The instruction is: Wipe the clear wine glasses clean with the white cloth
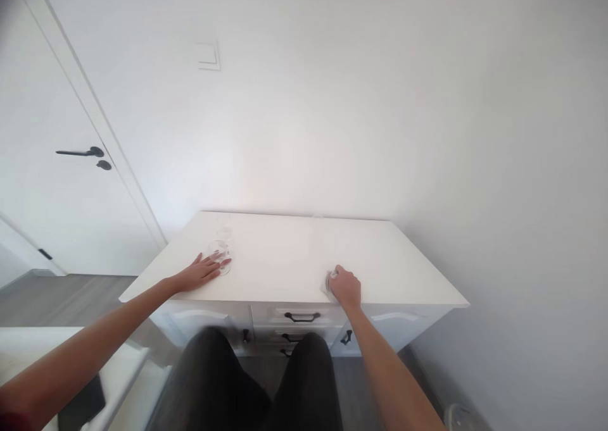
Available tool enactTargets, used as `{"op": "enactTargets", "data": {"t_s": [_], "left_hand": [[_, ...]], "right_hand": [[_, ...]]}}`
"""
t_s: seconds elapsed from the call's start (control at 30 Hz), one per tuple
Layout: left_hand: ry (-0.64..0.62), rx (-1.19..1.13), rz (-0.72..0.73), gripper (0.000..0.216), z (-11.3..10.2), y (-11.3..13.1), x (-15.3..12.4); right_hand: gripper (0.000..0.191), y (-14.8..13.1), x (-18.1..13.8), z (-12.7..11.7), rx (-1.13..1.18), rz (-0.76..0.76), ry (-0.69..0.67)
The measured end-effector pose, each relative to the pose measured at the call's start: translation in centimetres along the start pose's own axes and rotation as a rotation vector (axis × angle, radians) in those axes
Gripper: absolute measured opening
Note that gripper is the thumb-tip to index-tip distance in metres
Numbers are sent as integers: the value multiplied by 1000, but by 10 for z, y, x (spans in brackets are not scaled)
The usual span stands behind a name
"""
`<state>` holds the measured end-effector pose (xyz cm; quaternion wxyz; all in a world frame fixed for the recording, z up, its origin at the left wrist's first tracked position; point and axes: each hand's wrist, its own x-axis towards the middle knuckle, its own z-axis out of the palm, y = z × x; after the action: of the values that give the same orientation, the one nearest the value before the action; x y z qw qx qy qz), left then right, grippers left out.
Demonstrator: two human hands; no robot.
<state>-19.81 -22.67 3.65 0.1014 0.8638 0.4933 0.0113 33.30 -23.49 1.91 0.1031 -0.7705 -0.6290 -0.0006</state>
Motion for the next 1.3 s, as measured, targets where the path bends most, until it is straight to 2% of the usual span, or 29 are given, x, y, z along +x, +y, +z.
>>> {"op": "enactTargets", "data": {"t_s": [0.07,0.17,0.57,0.77,0.87,1.0,1.1,1.2,1.23,1.3], "left_hand": [[-32,-2,-9,55,-6,-15,-12],[1,20,-53,56,-10,-27,-21],[58,52,-47,56,-2,-34,-19],[96,61,-65,56,0,-30,-20],[167,56,-111,54,7,-36,-20],[343,37,-156,56,19,-46,-31],[618,-62,-165,50,29,-22,-47],[1023,-165,-316,38,38,39,-50],[1078,-185,-323,34,41,63,-43],[1026,-246,-231,28,45,110,-16]], "right_hand": [[26,0,1,1,0,-5,5],[27,1,0,1,-5,-12,19],[29,2,3,6,-14,-9,7],[29,0,0,-1,10,-18,1],[28,-2,-2,-8,42,-1,-17],[27,-5,-2,-18,73,40,-31],[26,-5,-2,-21,77,53,-38],[26,-5,-1,-20,60,45,-40],[26,-4,-1,-19,52,38,-39],[26,-3,0,-17,41,22,-31]]}}
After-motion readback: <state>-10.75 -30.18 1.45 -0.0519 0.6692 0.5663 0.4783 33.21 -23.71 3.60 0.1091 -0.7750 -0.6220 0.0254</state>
